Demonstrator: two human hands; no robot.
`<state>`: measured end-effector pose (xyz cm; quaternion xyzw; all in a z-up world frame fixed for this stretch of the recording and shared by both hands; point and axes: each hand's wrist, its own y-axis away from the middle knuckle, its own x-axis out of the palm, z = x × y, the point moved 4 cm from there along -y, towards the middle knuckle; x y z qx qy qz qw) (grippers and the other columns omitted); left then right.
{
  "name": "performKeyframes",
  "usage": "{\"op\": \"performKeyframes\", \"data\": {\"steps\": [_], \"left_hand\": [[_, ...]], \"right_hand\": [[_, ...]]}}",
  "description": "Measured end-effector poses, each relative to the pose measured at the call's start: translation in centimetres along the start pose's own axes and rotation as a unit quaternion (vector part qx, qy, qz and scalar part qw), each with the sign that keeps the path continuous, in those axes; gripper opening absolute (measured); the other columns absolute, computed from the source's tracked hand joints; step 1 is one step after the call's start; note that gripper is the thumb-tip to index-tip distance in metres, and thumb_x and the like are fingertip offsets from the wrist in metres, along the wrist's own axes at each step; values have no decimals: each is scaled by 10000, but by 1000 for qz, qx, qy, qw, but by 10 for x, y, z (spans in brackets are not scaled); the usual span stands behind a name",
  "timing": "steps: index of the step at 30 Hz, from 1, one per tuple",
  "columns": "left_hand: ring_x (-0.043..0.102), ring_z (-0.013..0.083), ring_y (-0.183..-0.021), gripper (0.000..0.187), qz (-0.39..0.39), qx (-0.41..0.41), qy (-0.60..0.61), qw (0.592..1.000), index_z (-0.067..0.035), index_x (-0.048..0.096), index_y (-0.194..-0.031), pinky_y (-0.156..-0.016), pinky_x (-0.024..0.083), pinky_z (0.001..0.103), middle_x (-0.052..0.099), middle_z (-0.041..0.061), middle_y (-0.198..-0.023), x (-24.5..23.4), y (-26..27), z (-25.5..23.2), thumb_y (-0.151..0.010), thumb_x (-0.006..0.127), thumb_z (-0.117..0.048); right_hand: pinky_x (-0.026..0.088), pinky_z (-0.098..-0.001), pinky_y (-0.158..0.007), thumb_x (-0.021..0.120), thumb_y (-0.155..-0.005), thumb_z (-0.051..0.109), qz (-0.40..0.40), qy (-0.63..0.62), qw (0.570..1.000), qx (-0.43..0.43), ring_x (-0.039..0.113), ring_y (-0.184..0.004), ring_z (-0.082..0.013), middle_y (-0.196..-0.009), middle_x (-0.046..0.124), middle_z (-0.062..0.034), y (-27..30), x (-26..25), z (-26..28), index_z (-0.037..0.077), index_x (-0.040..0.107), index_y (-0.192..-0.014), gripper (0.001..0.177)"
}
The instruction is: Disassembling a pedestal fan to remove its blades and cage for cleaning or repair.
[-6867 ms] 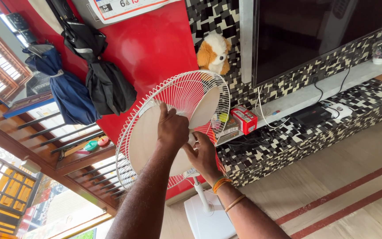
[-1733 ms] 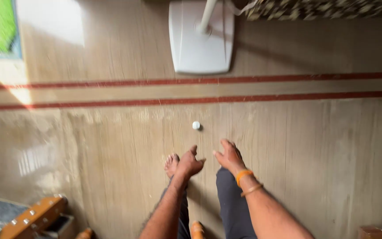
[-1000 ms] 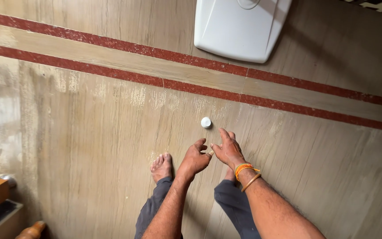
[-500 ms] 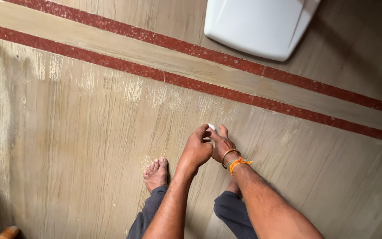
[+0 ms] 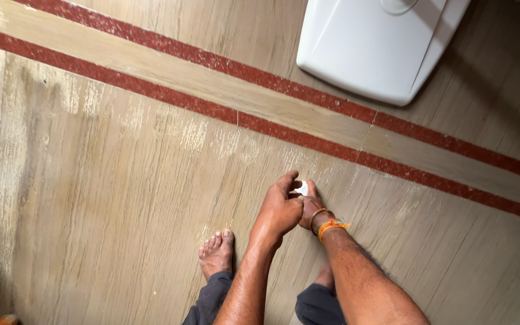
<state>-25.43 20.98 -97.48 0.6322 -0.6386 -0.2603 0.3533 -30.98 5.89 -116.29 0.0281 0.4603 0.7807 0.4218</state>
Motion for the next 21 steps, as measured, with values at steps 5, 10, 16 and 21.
{"op": "performKeyframes", "data": {"steps": [5,10,16,21], "left_hand": [[654,293,-1233,674,-8,27,-2,1000,-32,437,-1513,-990,546,385,625,186,-1407,-2,-17,10,-851,562,-9],[621,259,-1269,630,-29,63,26,997,-20,456,-1498,-995,537,370,584,181,-1440,3,11,-34,-940,693,-189],[686,204,-1024,449,63,115,134,982,-7,670,-1327,-862,545,337,754,170,-1130,33,112,-166,-929,721,-209],[694,120,-996,361,51,276,46,959,-26,681,-1158,-864,574,297,759,71,-1043,48,225,-270,-825,812,-80]], "right_hand": [[520,-336,-1022,779,-731,-44,-100,-26,988,-117,608,-1192,-296,-1465,412,-193,-15,-49,11,103,661,-1290,591],[571,-325,-993,728,-860,-62,-93,-448,877,-149,678,-1133,-202,-1404,576,-90,82,-141,143,49,676,-1302,459],[575,-390,-928,681,-1015,-42,-7,-569,792,-221,678,-1062,-234,-1276,681,-139,192,-213,233,33,622,-1416,412],[563,-426,-1009,603,-976,84,48,-634,727,-259,671,-1192,-261,-1324,647,-110,305,-260,357,68,488,-1455,493]]}}
